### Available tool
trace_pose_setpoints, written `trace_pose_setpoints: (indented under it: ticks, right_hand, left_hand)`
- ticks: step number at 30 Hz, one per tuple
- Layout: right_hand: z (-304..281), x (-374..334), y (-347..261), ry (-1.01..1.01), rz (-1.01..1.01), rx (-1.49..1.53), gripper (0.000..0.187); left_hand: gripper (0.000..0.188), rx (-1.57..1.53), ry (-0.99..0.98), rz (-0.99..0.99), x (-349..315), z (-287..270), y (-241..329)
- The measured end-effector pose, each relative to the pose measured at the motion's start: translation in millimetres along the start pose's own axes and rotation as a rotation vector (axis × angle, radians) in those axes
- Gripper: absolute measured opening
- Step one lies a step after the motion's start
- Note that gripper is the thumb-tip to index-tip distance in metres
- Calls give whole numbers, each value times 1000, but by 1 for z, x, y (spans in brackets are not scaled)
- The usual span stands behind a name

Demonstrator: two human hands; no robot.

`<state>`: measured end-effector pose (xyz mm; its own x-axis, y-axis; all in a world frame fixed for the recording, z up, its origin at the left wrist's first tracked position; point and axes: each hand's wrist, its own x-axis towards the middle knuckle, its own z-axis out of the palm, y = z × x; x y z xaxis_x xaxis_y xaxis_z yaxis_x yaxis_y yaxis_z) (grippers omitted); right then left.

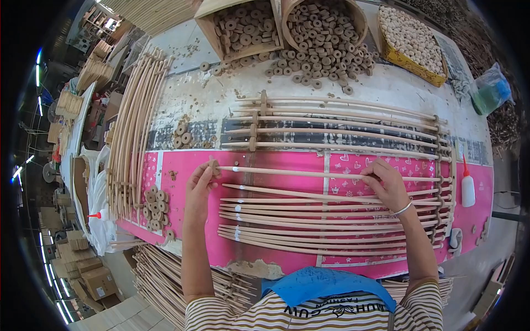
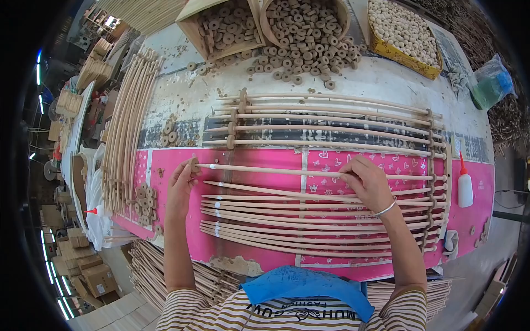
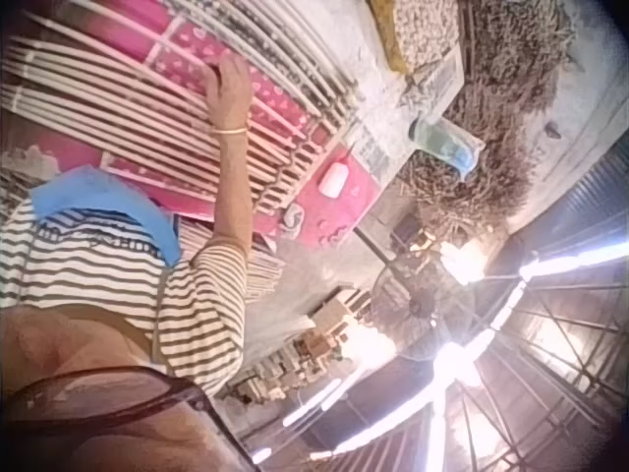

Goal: Assembling a wooden structure by sliding wooden ring spacers onto dowels and positioning them into a frame.

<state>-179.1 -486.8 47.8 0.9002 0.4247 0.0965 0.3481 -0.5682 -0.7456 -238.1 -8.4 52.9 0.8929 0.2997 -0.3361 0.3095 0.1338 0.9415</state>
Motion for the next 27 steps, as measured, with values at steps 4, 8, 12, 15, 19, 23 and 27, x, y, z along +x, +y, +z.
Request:
trace_pose_setpoints:
  ticks: [4, 8, 12, 15, 19, 23, 27]
  right_hand:
    - [0, 2, -2, 4, 11, 35, 10]
    - [1, 6, -6, 24, -24, 64, 11]
    - [1, 10, -7, 46, -20, 39, 11]
    - [-1, 11, -8, 51, 35, 45, 15]
    - [-2, 14, -4, 92, -80, -168, 14]
    - [2, 17, -17, 124, 33, -57, 11]
    - [3, 18, -3, 113, -103, -161, 14]
  left_hand:
    - [42, 5, -20, -23, 1, 10, -1]
    - [79, 8, 32, 40, -5, 39, 5]
    - [98, 27, 66, 93, -1, 44, -1]
    - [95, 66, 87, 96, -2, 49, -1]
    - [105, 71, 79, 107, -1, 54, -1]
    - [105, 101, 88, 117, 1, 57, -2]
    - [105, 112, 78, 116, -1, 63, 0]
